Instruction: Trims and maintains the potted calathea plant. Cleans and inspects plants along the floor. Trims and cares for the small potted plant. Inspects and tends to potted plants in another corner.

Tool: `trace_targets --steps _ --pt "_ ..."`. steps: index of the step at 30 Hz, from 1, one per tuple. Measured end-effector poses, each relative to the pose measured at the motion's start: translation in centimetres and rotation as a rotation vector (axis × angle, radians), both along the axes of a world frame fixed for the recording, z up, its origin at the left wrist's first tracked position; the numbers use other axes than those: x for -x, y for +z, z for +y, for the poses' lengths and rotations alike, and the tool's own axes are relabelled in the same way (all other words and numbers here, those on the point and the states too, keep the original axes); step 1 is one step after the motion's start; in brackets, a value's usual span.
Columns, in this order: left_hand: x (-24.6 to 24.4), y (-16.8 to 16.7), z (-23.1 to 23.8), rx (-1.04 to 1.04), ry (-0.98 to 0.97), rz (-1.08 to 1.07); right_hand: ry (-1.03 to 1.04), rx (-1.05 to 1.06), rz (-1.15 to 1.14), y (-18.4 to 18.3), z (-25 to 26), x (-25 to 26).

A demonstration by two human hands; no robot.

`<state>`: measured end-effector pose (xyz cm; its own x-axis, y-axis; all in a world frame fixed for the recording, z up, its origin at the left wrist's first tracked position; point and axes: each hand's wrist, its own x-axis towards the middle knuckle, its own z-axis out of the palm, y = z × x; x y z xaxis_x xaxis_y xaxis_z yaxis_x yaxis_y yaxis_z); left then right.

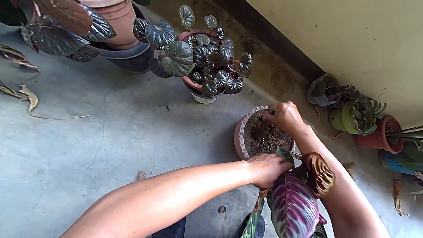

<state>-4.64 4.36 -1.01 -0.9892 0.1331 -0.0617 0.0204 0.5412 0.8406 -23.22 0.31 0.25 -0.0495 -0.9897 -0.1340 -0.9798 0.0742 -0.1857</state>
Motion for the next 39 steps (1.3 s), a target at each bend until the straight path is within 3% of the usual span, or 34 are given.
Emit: trace_targets --steps 3,5,8,11,13,17,20,23,28,30,31,33,37,39 --pt "0.2 0.5 0.2 -0.007 0.012 0.002 -0.013 0.195 0.012 1.9 -0.2 0.6" --pt "-0.1 1.3 0.3 0.014 -0.004 -0.084 -0.052 0.239 0.018 -0.1 -0.7 0.4" --pt "-0.6 2.0 0.2 0.026 0.026 -0.146 -0.024 0.187 0.015 -2.2 -1.0 0.0" --pt "-0.4 0.5 0.3 0.017 0.013 -0.023 -0.011 0.072 0.017 0.1 -0.8 0.2" --pt "-0.2 0.6 0.2 0.016 0.016 -0.014 -0.016 0.162 0.030 0.5 -0.8 0.9" --pt "-0.6 2.6 0.1 0.069 -0.028 -0.155 -0.077 0.185 -0.006 -3.3 -0.4 0.2" --pt "-0.5 1.6 0.1 0.035 -0.020 -0.104 -0.077 0.121 -0.011 -1.1 -0.1 0.3" --pt "-0.2 0.3 0.1 0.003 -0.002 -0.007 -0.132 0.200 0.061 0.4 0.8 2.8" --pt "0.1 0.4 0.1 0.005 -0.023 0.013 -0.174 0.164 0.085 -3.9 1.9 3.0" --pt "0.1 0.3 0.1 0.013 -0.032 0.009 -0.174 0.084 0.071 -1.3 2.4 2.4" --pt "0.1 0.2 0.1 0.008 -0.029 0.012 -0.195 0.050 0.060 0.7 2.9 2.2" --pt "0.1 0.1 -0.1 0.010 -0.033 0.021 -0.223 0.158 0.113 1.4 3.9 4.1" --pt "0.3 0.0 0.0 0.014 -0.040 0.016 -0.467 0.172 0.057 -2.3 5.1 5.4" --pt "0.5 -0.1 0.3 0.017 -0.042 0.022 -0.486 0.124 0.042 -2.4 5.1 5.1"
